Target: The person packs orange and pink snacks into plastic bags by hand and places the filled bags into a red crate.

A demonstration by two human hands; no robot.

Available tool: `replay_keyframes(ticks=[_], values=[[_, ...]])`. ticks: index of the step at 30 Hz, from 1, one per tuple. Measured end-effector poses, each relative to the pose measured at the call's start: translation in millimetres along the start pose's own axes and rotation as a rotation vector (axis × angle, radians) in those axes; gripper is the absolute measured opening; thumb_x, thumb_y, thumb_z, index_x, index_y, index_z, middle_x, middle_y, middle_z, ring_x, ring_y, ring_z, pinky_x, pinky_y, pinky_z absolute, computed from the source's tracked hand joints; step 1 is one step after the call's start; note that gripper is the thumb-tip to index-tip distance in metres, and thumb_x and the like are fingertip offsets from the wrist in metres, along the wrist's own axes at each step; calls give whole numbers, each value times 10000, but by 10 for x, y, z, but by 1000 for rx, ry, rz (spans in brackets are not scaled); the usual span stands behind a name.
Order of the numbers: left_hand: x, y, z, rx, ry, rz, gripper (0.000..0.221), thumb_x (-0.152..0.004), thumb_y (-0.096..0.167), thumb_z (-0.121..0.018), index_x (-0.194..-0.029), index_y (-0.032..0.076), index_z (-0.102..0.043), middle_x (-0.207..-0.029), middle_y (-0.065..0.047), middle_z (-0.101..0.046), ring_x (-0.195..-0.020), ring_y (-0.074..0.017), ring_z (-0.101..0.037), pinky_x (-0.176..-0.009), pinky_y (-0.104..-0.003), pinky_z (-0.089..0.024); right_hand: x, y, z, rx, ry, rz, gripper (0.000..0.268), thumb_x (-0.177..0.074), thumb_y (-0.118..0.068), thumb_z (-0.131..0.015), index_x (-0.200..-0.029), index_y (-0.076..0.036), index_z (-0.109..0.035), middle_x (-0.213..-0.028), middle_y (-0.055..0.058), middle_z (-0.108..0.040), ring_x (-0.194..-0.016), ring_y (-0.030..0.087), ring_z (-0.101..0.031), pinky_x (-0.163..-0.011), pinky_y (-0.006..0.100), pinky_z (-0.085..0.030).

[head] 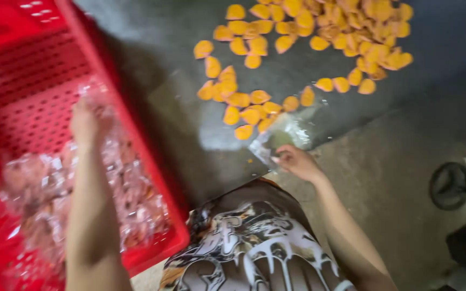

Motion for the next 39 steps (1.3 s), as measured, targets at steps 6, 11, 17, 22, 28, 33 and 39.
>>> replay_keyframes(ticks=[6,11,17,22,28,33,39], values=[[201,640,185,-604,213,-370,857,-963,221,-854,-1527,-157,-330,-1508,-359,-466,-1389,-459,-482,-1149,-471,-406,-612,203,958,262,468,40,428,-907,-354,-727,-1211,-82,-599,-857,68,-733,-777,211,-699,-716,370,-542],[1148,1662,-501,-8,375,-516,630,-937,-57,-688,-1507,-16,-422,-1497,-200,-515,-1389,-320,-494,-1190,-373,-365,-984,319,1659,476,822,80,596,-763,-536,-871,-1005,-40,-646,-948,134,-682,-892,322,-664,-796,435,-538],[1638,2346,-1705,129,-112,-385,629,-852,12,-709,-1436,36,-478,-1310,-122,-647,-1173,-233,-648,-883,-346,-540,-1239,610,1587,571,634,267,303,-916,-399,-764,-930,-104,-698,-976,120,-676,-946,323,-667,-837,416,-534],[1612,2349,-1728,-128,-162,-506,476,-875,37,-742,-1331,74,-612,-1186,-132,-707,-1069,-276,-706,-864,-383,-563,-932,524,1629,410,691,305,178,-1028,-243,-659,-1121,-108,-728,-1002,151,-737,-924,324,-698,-792,413,-533],[1717,2302,-1882,-137,-245,-409,375,-886,198,-769,-1233,86,-676,-1094,-116,-745,-982,-263,-728,-855,-388,-560,-345,-224,1744,-19,690,460,120,-1137,-106,-649,-1111,-46,-749,-1015,153,-738,-905,260,-732,-864,380,-540],[2010,2258,-2226,151,-611,-234,528,-897,381,-755,-1283,33,-659,-1069,-88,-768,-959,-172,-739,-853,-341,-566,-342,-1144,1217,-1156,247,433,94,-1075,-13,-601,-1146,-52,-648,-1098,154,-698,-970,250,-701,-884,388,-580],[2072,2026,-2488,745,-814,21,536,-937,307,-760,-1389,56,-620,-990,-24,-691,-818,-123,-578,-720,-308,-489,-564,-1671,175,-1033,52,581,102,-1060,-97,-594,-962,-91,-568,-1281,224,-702,-1221,302,-700,-1036,382,-586]])
Point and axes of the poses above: each hand's wrist, its own x-axis away from the middle knuckle, its own z-axis out of the back of the hand, y = z × x, the point moved 3 cm from there along -x, towards the middle knuckle
